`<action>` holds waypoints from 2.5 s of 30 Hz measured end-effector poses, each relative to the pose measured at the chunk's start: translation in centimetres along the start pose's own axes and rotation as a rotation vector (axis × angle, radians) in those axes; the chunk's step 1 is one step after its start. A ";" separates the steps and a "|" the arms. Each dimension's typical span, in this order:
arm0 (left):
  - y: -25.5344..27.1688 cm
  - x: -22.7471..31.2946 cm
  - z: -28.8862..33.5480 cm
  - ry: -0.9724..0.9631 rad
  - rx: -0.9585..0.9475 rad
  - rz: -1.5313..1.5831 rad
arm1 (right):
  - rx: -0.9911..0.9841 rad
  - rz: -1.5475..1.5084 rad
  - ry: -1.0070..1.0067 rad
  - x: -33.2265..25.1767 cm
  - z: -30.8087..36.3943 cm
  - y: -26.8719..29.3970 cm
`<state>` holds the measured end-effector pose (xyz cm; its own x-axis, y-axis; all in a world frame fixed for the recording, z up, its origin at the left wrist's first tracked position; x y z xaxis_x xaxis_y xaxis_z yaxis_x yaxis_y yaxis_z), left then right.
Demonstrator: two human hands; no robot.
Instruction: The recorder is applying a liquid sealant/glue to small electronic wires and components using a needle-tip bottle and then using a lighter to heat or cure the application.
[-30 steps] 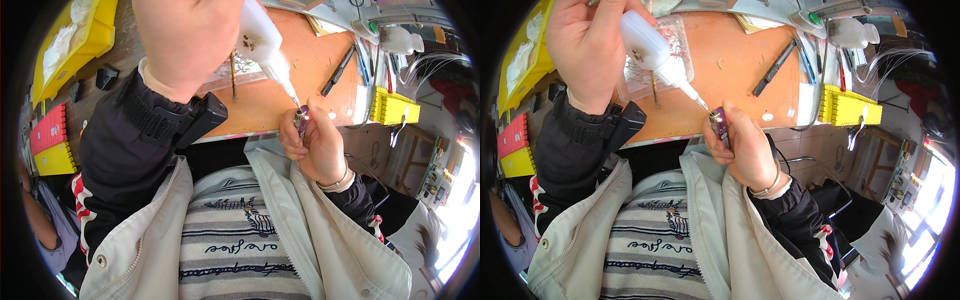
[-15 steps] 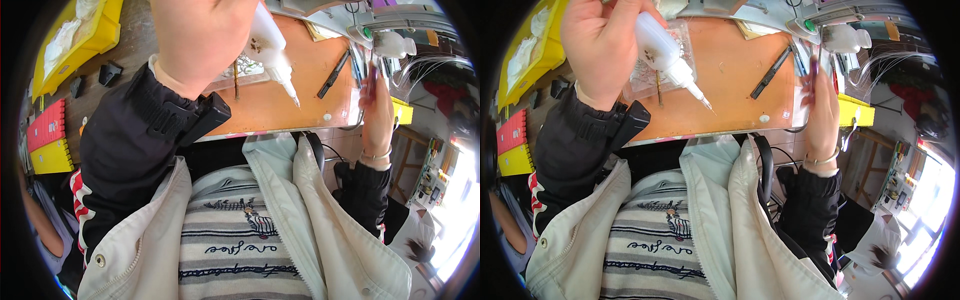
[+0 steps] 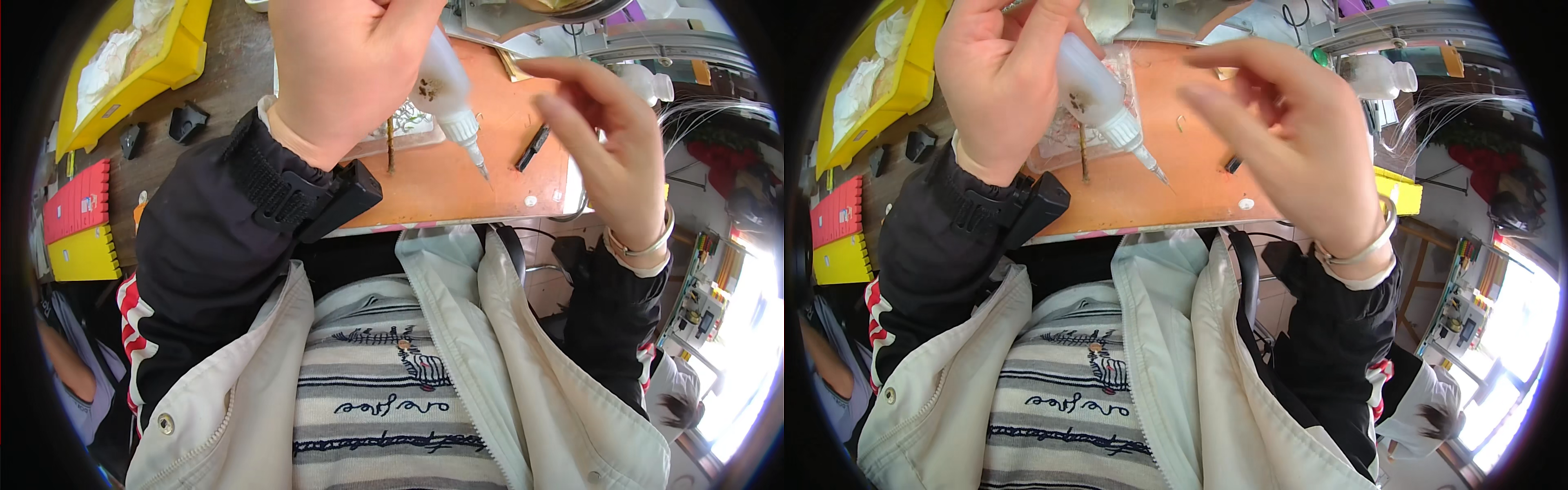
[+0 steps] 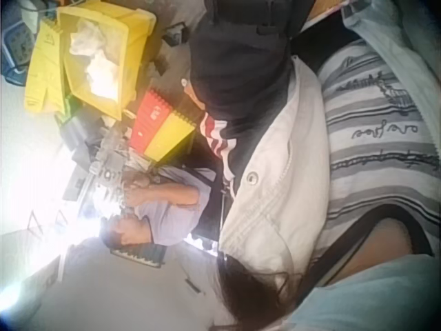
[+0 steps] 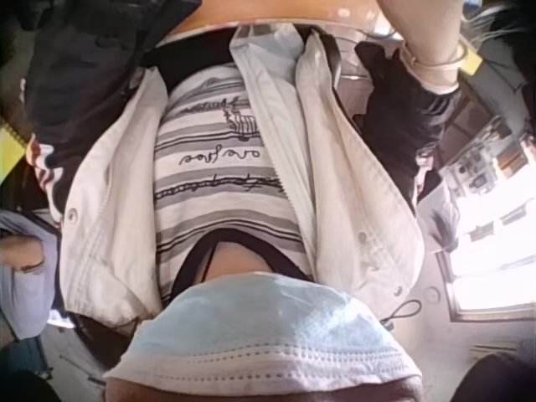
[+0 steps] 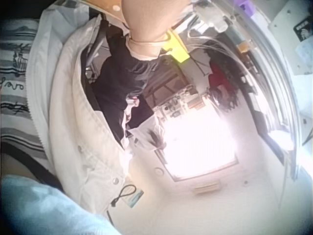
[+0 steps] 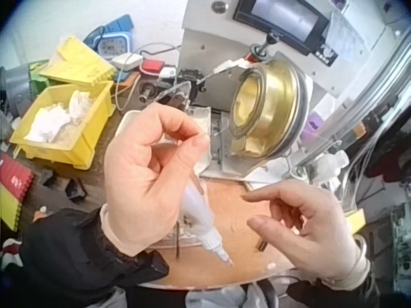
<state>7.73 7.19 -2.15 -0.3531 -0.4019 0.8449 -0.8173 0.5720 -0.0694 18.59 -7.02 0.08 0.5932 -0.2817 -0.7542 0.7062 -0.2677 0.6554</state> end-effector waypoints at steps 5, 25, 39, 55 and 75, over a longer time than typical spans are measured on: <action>0.4 0.3 -0.4 -0.040 -0.047 -0.117 | -0.136 0.098 0.187 -2.9 -3.0 -3.4; 0.5 -0.1 -0.2 -0.043 -0.102 -0.207 | 1.072 -0.874 0.318 6.0 5.7 7.8; 0.4 0.1 -0.2 -0.094 -0.147 -0.237 | 0.723 -1.225 0.653 2.1 2.8 6.1; 0.3 2.6 -0.6 -0.364 -0.180 -0.398 | 0.625 -0.845 0.961 0.3 0.9 1.8; 0.2 1.6 -0.7 -0.222 -0.351 -0.300 | 0.676 -0.683 0.992 0.5 1.1 1.4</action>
<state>7.30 7.14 -0.43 -0.2461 -0.7056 0.6645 -0.7087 0.5987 0.3732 19.40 -8.51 0.67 0.4342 0.7766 -0.4565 0.8119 -0.5569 -0.1752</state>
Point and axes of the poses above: each hand's wrist, its own z-axis away from the middle knuckle, its own y-axis out of the back of the hand, x = y × z, the point moved 9 cm from there along -z, towards the middle knuckle, and after that the axes turned 9 degrees about -z, right-handed, at the moved point
